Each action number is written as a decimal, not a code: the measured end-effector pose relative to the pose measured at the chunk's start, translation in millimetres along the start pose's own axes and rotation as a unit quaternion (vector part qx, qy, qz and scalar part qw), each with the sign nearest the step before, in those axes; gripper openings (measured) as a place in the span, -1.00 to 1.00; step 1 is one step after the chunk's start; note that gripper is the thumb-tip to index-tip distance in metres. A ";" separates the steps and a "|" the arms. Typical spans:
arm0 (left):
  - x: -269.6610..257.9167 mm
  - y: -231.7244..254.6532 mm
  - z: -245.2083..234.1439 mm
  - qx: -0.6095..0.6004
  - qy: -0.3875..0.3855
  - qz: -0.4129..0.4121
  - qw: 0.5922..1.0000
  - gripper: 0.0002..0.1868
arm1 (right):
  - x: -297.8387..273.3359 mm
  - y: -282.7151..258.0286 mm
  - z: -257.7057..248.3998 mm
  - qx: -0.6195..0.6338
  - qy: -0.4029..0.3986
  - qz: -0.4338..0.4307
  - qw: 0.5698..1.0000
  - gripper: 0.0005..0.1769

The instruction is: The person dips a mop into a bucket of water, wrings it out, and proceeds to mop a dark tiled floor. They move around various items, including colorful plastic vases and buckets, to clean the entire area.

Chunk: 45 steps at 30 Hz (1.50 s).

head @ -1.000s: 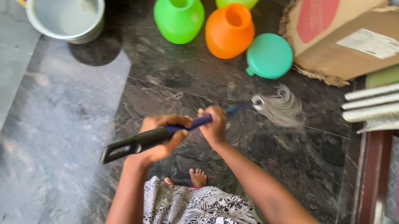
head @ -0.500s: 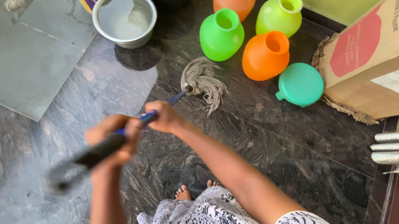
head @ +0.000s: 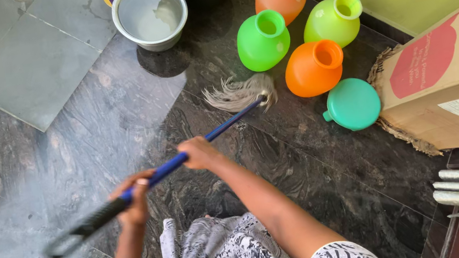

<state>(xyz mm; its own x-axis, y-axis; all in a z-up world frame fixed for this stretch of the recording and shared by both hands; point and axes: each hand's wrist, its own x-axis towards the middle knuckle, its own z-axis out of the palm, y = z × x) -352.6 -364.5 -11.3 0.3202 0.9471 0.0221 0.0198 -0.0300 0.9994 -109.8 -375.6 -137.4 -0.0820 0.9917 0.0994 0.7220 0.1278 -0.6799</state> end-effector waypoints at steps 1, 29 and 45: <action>-4.5 -5.9 18.2 0.033 -0.009 -0.015 0.999 -0.79 | -12.6 19.8 -10.2 -0.013 0.023 -0.018 0.999 -0.86; -12.4 78.5 199.5 0.046 -0.087 0.020 0.995 -0.59 | -132.5 91.6 -186.3 -0.041 -0.033 0.054 0.997 -0.75; 23.0 143.9 283.7 0.208 -0.353 -0.028 0.912 -0.73 | -265.2 30.6 -172.1 0.021 0.262 0.241 0.934 -0.62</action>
<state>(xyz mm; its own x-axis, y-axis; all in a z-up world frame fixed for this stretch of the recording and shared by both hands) -73.7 -437.7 124.9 0.8350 0.5130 -0.1990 0.3649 -0.2457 0.8980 52.2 -637.5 -59.6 0.6010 0.7918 0.1083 0.5592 -0.3198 -0.7648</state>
